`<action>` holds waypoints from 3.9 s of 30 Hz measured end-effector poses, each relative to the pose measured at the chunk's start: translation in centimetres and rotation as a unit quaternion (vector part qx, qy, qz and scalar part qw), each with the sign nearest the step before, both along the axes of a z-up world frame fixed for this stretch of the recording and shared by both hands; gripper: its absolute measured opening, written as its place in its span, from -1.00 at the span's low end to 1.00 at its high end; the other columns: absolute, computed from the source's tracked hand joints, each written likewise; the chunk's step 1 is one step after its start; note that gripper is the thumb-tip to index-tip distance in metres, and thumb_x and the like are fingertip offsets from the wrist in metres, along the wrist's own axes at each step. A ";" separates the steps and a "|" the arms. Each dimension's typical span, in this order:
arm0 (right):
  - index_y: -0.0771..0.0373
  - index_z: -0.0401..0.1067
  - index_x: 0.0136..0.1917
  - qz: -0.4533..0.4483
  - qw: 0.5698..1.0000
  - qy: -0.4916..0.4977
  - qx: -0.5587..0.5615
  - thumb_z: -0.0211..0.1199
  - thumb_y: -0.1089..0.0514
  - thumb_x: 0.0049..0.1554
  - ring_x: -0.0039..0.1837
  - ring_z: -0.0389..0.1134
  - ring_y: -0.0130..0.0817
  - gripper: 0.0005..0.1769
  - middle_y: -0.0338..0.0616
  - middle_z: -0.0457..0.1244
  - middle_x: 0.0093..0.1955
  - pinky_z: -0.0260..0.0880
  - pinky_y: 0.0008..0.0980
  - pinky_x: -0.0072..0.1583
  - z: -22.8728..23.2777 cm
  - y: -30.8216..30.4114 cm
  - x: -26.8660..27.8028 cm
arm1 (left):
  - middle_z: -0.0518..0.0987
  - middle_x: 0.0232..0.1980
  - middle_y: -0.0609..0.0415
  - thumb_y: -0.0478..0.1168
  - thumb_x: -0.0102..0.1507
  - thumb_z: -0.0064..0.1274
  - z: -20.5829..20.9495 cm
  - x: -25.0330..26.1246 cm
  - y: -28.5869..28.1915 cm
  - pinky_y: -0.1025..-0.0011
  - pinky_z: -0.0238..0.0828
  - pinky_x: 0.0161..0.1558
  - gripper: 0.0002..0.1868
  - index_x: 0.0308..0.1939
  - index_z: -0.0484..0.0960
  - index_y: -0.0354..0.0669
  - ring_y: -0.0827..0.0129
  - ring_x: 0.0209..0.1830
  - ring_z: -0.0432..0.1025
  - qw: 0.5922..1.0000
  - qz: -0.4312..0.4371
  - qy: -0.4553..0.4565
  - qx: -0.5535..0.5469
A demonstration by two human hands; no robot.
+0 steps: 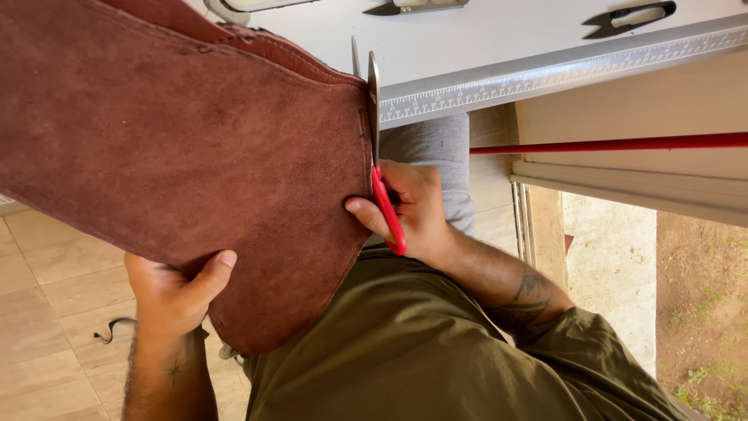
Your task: Cutting a piece of leather with scissors and then shaping a leather pouch at a sewing station
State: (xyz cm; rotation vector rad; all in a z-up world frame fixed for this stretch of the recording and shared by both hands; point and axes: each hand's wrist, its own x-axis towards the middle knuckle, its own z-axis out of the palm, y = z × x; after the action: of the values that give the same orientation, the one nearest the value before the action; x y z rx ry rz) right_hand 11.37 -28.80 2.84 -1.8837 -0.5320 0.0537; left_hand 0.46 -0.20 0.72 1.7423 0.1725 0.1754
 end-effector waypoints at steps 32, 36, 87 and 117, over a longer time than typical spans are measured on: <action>0.15 0.18 -0.30 0.131 0.984 0.063 0.102 0.25 -0.20 0.18 -0.32 -0.10 -0.51 -0.51 -0.38 -0.04 -0.38 -0.12 -0.45 -0.26 -0.8 1.0 0.2 | 0.40 0.39 0.04 -0.31 0.21 0.16 1.3 2.6 4.1 0.23 0.27 0.58 -0.38 0.35 0.35 -0.18 0.22 0.47 0.30 0.999 0.007 0.051 -0.016; 0.13 0.10 -0.33 0.127 0.985 0.067 0.095 0.26 -0.35 0.10 -0.29 -0.13 -0.52 -0.40 -0.40 -0.08 -0.37 -0.17 -0.46 -0.24 -0.4 0.9 1.2 | 0.53 0.25 0.11 -0.26 0.29 0.21 2.2 3.2 3.4 0.35 0.39 0.48 -0.71 0.09 0.59 -0.15 0.35 0.32 0.42 0.993 0.014 0.098 0.068; 0.26 0.49 0.08 0.259 0.960 0.080 -0.068 0.49 0.07 0.05 -0.30 0.21 -0.49 -0.61 -0.36 0.32 -0.34 0.22 -0.45 -0.21 0.5 -1.6 0.6 | 0.64 0.17 0.13 -0.18 0.24 0.01 9.2 6.1 2.5 0.32 0.47 0.16 -0.57 0.20 0.55 -0.10 0.32 0.16 0.54 0.944 -0.050 0.325 -0.005; 0.22 0.25 -0.32 0.158 0.985 -0.008 -0.075 0.24 0.31 0.10 -0.37 -0.06 -0.43 -0.78 -0.29 0.01 -0.43 -0.03 -0.42 -0.29 -0.8 -0.1 -2.0 | 0.62 0.14 0.16 -0.14 0.30 0.00 7.6 4.7 3.1 0.38 0.40 0.15 -0.63 0.18 0.58 -0.12 0.39 0.15 0.49 0.963 -0.090 0.252 0.039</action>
State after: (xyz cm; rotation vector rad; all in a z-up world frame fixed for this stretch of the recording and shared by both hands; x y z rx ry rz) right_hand 9.35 -28.89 2.01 -1.9296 -0.8543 0.2940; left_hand 5.17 2.95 8.36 1.8427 0.3794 -0.4052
